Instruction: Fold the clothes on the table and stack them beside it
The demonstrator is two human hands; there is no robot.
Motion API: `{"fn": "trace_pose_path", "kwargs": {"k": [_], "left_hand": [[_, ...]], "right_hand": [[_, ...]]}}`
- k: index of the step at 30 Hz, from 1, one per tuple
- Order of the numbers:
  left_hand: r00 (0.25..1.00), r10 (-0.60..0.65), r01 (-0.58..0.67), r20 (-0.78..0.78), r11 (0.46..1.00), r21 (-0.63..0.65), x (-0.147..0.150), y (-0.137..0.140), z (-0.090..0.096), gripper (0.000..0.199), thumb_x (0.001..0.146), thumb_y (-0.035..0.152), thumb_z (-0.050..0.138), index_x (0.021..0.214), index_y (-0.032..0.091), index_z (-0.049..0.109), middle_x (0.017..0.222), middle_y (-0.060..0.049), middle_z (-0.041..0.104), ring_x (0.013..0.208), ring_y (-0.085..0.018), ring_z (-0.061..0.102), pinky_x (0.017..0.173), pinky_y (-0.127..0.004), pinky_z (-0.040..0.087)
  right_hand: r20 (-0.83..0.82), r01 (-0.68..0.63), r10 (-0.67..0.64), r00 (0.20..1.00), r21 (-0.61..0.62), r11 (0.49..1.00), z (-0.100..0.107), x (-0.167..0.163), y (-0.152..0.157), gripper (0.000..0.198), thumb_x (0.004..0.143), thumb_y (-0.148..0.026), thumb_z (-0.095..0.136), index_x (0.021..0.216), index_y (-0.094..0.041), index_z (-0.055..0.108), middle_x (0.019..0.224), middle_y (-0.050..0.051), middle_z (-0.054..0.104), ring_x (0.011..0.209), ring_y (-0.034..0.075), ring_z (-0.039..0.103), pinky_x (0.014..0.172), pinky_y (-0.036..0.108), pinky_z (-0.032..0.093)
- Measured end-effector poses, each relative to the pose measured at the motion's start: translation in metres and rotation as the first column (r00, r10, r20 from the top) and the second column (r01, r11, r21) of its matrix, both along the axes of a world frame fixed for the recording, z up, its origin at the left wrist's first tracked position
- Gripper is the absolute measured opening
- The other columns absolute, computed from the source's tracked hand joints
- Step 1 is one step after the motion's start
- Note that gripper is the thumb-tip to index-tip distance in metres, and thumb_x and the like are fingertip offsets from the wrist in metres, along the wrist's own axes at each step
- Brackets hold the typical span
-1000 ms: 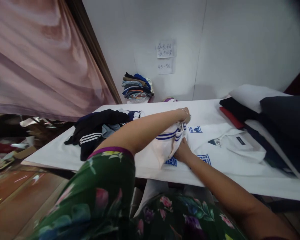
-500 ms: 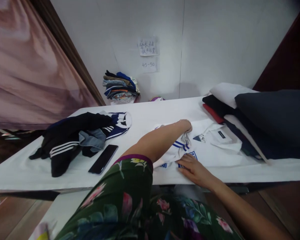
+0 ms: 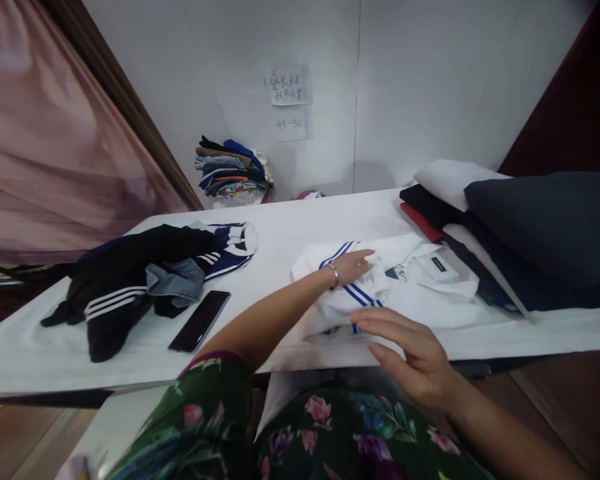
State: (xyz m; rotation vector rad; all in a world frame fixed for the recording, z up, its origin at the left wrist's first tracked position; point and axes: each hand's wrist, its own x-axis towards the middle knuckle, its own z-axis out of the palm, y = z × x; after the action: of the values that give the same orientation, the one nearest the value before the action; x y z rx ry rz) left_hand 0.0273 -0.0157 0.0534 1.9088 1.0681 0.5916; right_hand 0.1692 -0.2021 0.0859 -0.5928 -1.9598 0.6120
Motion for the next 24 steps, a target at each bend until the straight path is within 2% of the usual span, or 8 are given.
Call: {"fn": "trace_pose_path", "kwargs": {"k": [4, 6, 8, 11, 14, 17, 21, 24], "left_hand": [[0.947, 0.043, -0.145, 0.318, 0.942, 0.303, -0.016, -0.007, 0.033, 0.033, 0.088, 0.032, 0.050, 0.114, 0.018, 0.063, 0.115, -0.009, 0.067, 0.103, -0.018, 0.063, 0.094, -0.034, 0.046], [0.881, 0.146, -0.302, 0.451, 0.906, 0.297, -0.042, -0.004, 0.046, 0.033, 0.087, 0.035, 0.051, 0.112, 0.017, 0.063, 0.105, -0.008, 0.070, 0.088, -0.016, 0.066, 0.084, -0.032, 0.050], [0.844, 0.313, -0.445, 0.435, 0.862, 0.244, -0.072, -0.005, 0.044, 0.031, 0.085, 0.037, 0.053, 0.105, 0.016, 0.064, 0.087, -0.006, 0.071, 0.069, -0.013, 0.064, 0.071, -0.028, 0.051], [0.866, 0.463, -0.498, 0.191, 0.833, 0.240, -0.101, -0.018, 0.022, 0.027, 0.082, 0.039, 0.056, 0.093, 0.016, 0.067, 0.072, -0.002, 0.066, 0.060, -0.012, 0.057, 0.062, -0.025, 0.048], [0.885, 0.464, -0.422, -0.041, 0.835, 0.352, -0.100, -0.033, 0.008, 0.032, 0.081, 0.046, 0.058, 0.098, 0.020, 0.067, 0.085, -0.002, 0.067, 0.070, -0.014, 0.059, 0.068, -0.026, 0.048], [0.861, 0.440, -0.305, -0.257, 0.849, 0.432, -0.077, -0.033, 0.015, 0.046, 0.078, 0.056, 0.059, 0.110, 0.023, 0.063, 0.103, -0.004, 0.065, 0.081, -0.017, 0.061, 0.077, -0.029, 0.048], [0.706, 0.298, -0.093, -0.642, 0.938, 0.334, -0.041, -0.007, 0.028, 0.056, 0.071, 0.056, 0.063, 0.116, 0.022, 0.060, 0.115, -0.008, 0.064, 0.099, -0.025, 0.062, 0.083, -0.033, 0.048], [0.584, 0.193, -0.068, -0.788, 0.980, 0.190, -0.026, 0.018, 0.026, 0.050, 0.069, 0.041, 0.066, 0.113, 0.017, 0.064, 0.115, -0.015, 0.066, 0.105, -0.031, 0.061, 0.084, -0.036, 0.048]], "right_hand": [[0.078, 0.004, -0.021, 0.997, 0.213, 0.977, 0.000, -0.033, 0.014, 0.044, 0.087, -0.010, 0.051, 0.129, -0.024, 0.052, 0.124, 0.010, 0.061, 0.118, 0.022, 0.055, 0.103, 0.047, 0.044], [0.145, -0.005, -0.030, 0.989, 0.236, 0.972, -0.010, -0.042, 0.019, 0.042, 0.087, -0.011, 0.051, 0.128, -0.021, 0.051, 0.123, 0.011, 0.061, 0.118, 0.021, 0.055, 0.105, 0.047, 0.043], [0.195, 0.006, -0.055, 0.979, 0.245, 0.969, -0.019, -0.044, 0.023, 0.041, 0.087, -0.012, 0.051, 0.128, -0.019, 0.051, 0.124, 0.011, 0.061, 0.120, 0.021, 0.053, 0.105, 0.047, 0.042], [0.218, 0.074, -0.138, 0.966, 0.278, 0.958, -0.027, -0.038, 0.031, 0.042, 0.088, -0.013, 0.051, 0.129, -0.019, 0.050, 0.126, 0.012, 0.059, 0.123, 0.023, 0.050, 0.106, 0.048, 0.041], [0.240, 0.200, -0.278, 0.930, 0.302, 0.932, -0.030, -0.027, 0.043, 0.043, 0.089, -0.016, 0.050, 0.131, -0.019, 0.050, 0.129, 0.012, 0.057, 0.124, 0.025, 0.049, 0.105, 0.050, 0.040], [0.372, 0.315, -0.390, 0.842, 0.247, 0.916, -0.040, -0.021, 0.055, 0.045, 0.090, -0.023, 0.050, 0.134, -0.017, 0.047, 0.133, 0.015, 0.053, 0.124, 0.027, 0.048, 0.102, 0.050, 0.042], [0.513, 0.394, -0.401, 0.759, 0.129, 0.910, -0.057, -0.022, 0.064, 0.049, 0.090, -0.029, 0.047, 0.137, -0.018, 0.044, 0.132, 0.014, 0.053, 0.118, 0.029, 0.052, 0.096, 0.049, 0.046], [0.508, 0.448, -0.429, 0.747, 0.093, 0.889, -0.065, -0.021, 0.067, 0.048, 0.090, -0.030, 0.047, 0.136, -0.019, 0.043, 0.133, 0.013, 0.052, 0.118, 0.029, 0.050, 0.096, 0.048, 0.045]]}}
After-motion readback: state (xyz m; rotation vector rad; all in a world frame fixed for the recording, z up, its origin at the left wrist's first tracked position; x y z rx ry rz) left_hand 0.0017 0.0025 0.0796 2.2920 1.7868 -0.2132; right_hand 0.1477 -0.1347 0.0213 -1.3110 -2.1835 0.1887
